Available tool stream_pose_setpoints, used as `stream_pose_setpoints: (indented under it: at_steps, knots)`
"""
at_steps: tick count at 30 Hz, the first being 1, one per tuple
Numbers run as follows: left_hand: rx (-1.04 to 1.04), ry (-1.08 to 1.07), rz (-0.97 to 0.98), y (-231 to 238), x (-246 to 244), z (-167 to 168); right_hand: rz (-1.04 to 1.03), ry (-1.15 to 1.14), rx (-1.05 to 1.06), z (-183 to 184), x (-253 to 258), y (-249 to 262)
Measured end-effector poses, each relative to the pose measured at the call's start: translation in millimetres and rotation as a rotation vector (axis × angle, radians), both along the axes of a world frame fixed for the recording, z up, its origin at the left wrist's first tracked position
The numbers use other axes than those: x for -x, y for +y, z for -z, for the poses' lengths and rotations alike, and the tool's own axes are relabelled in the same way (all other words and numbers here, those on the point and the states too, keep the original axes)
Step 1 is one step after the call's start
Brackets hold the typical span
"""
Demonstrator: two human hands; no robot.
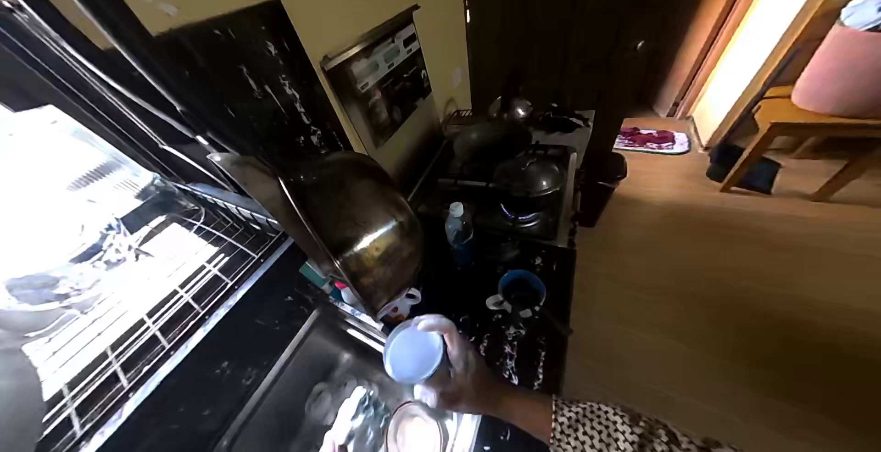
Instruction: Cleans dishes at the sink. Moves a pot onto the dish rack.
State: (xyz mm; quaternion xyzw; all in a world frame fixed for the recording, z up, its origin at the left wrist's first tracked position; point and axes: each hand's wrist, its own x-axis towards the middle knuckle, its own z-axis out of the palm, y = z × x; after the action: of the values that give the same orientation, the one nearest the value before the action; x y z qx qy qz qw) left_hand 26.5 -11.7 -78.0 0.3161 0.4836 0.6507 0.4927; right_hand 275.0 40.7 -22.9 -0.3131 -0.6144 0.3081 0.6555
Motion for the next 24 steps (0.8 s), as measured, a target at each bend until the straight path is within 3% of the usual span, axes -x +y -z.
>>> stream_pose_setpoints:
  at_steps: [4, 6, 10, 12, 14, 18, 20, 24]
  knots:
    - [-0.060, -0.012, -0.051, -12, -36, -55, -0.368, 0.118, 0.238, 11, 38, -19]
    - [0.019, -0.103, -0.078, -16, -35, -49, -0.494, 0.132, 0.398, 4, 52, -27]
    - [0.137, -0.677, 0.164, -34, -12, -15, -0.717, 0.224, 1.116, -46, 68, -49]
    - [0.258, -0.582, -0.058, -42, -17, -16, -0.828, 0.396, 1.303, -26, 86, -45]
    - [0.400, -0.226, -0.234, -48, -22, -12, -0.934, 0.464, 1.325, -8, 96, -41]
    - [0.524, 0.278, -0.089, -81, -17, -1, -1.016, 0.369, 1.365, -4, 104, -46]
    - [0.458, 0.195, -0.121, -82, -17, 1, -1.028, 0.383, 1.405, 1, 109, -44]
    - [0.380, -0.288, -0.254, -29, -1, 1, -1.068, 0.391, 1.404, 15, 107, -32]
